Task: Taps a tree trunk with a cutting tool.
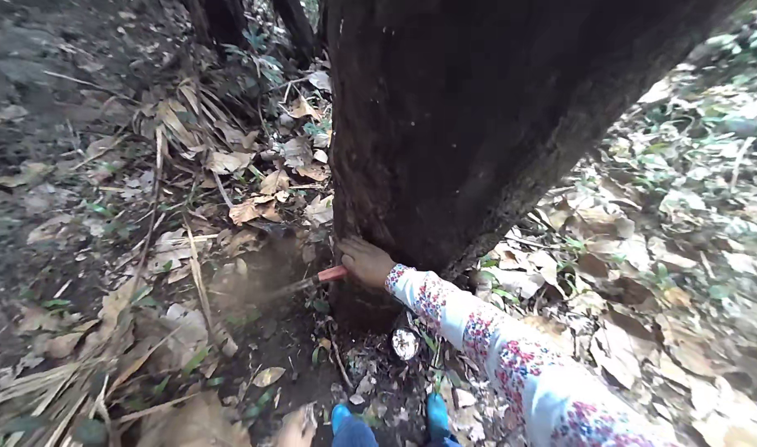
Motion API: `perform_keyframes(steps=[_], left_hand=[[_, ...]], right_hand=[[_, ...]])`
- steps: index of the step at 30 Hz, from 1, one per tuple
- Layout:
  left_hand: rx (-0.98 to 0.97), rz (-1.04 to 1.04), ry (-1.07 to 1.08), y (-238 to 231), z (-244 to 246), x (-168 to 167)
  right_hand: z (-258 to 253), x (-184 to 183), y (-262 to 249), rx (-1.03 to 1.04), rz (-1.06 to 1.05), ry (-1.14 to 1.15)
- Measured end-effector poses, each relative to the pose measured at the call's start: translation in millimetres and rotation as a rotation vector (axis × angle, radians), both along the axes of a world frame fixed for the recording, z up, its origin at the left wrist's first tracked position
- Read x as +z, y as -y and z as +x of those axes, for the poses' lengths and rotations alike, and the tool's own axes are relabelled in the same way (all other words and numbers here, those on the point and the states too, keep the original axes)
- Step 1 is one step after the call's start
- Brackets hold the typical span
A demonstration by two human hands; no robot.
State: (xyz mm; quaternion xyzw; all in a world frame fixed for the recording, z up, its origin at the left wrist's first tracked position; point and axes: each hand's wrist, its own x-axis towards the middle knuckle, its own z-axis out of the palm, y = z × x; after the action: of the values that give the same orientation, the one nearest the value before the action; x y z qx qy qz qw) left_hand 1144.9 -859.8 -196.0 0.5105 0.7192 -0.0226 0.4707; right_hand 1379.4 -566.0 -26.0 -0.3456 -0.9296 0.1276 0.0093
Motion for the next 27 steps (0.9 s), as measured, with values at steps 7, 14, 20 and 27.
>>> perform_keyframes(steps=[7, 14, 20, 27], left_hand=[[0.048, 0.986, -0.067, -207.8, 102.9, 106.5], [0.065, 1.075, -0.314, -280.2, 157.4, 131.9], [-0.017, 1.319, -0.357, -292.1, 145.3, 113.4], [-0.125, 1.266, -0.367, -297.8, 138.0, 138.3]], right_hand=[[103.1, -30.4, 132.8, -0.335, -0.334, -0.355], [228.9, -56.6, 220.1, -0.47, -0.402, -0.375], [260.1, -61.1, 222.9, -0.545, -0.494, -0.357], [252.2, -59.6, 206.1, -0.472, -0.329, -0.506]])
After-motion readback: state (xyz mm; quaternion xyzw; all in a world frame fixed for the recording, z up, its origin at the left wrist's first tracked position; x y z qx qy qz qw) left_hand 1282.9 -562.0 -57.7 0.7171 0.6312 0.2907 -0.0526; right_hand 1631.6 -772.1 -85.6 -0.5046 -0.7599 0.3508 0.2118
